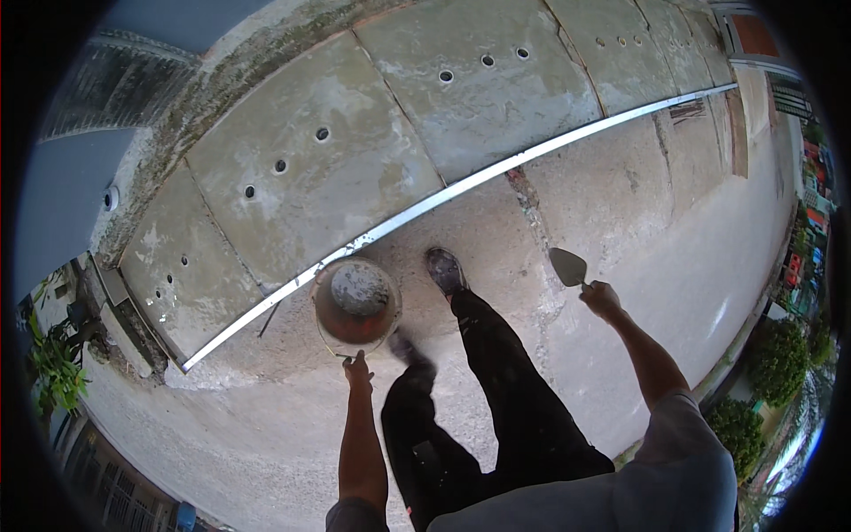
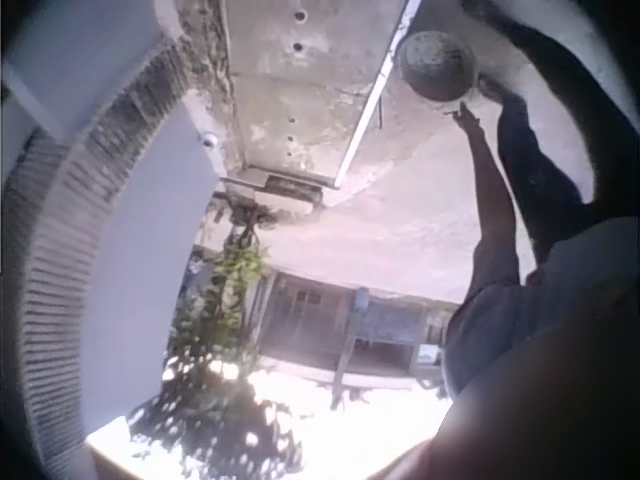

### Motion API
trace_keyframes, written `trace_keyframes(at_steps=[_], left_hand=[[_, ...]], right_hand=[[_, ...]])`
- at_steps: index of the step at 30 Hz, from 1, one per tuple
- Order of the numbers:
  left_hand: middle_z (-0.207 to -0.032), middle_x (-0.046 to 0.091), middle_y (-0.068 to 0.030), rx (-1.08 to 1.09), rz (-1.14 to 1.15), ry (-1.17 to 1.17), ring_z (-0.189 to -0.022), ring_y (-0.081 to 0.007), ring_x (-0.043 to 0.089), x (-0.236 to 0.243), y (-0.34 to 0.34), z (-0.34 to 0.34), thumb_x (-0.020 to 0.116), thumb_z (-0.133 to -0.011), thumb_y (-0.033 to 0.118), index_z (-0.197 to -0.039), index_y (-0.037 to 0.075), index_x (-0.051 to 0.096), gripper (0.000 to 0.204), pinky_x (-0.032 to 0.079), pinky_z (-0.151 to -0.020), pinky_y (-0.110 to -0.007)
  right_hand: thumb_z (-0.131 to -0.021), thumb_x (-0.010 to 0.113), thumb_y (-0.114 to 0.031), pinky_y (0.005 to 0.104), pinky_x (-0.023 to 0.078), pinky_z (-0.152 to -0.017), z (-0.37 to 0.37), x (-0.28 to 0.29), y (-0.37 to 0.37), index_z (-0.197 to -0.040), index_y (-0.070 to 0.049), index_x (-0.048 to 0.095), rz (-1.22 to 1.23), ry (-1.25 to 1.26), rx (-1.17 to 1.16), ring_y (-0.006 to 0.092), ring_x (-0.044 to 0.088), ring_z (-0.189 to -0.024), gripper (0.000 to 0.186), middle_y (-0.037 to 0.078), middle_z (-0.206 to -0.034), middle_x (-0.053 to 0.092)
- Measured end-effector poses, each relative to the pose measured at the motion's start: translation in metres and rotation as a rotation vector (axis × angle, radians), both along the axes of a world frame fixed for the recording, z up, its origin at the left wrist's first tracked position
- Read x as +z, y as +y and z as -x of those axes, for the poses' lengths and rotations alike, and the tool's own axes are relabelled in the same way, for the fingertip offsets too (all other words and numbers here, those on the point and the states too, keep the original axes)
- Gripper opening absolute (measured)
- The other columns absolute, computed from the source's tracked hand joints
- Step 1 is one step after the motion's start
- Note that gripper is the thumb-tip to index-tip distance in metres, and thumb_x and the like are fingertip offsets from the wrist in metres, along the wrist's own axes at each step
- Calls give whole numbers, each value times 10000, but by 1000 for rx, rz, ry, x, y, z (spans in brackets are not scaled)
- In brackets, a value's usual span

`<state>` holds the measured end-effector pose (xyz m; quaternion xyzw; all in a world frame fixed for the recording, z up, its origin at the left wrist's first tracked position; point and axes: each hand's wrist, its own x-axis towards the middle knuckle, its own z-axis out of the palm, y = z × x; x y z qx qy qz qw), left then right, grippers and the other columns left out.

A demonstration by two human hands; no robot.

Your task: Smoothing mortar on concrete slabs using a trowel and a metal straight edge.

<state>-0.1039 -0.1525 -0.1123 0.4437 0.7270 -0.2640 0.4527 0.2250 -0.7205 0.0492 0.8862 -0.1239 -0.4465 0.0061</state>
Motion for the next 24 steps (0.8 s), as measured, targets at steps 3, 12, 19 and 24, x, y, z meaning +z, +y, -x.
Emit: trace_keyframes(at_steps=[3, 12, 19, 24], left_hand=[[-1518, 339, -173, 91, 109, -75, -1231, -429, 468, -31, 10, 27, 690, -882, 468, -1520, 82, 283, 850, 537, -855, -583], [-1600, 132, -159, 720, 97, -305, -1441, -383, 233, -73, 9, 27, 447, -952, 624, -1582, 184, 99, 844, 271, -1109, -650], [-874, 567, -47, 797, -158, -586, -836, -215, 557, 29, 43, -23, 508, -983, 362, -990, 119, 548, 247, 461, -867, -477], [-619, 442, 15, 858, 66, -685, -601, -180, 453, 96, 15, -109, 578, -966, 292, -740, 152, 462, 290, 430, -717, -391]], right_hand=[[-811, 680, -361, 475, 530, -689, 15, 4, -30, -880, -16, 668, -23, 59, -162, 378, 688, -769, 352, 218, -800, 690], [-842, 683, -329, 402, 498, -470, 114, 23, -78, -829, 8, 631, -1, 161, -293, 245, 612, -472, 341, 130, -594, 617], [-840, 710, -253, 376, 482, -428, 213, 67, -78, -800, 4, 616, -170, 138, -679, 193, 593, -468, 277, 86, -609, 595], [-839, 707, -233, 361, 500, -431, 302, 132, -100, -735, 20, 604, -109, 64, -831, 201, 600, -464, 292, 104, -615, 606]])
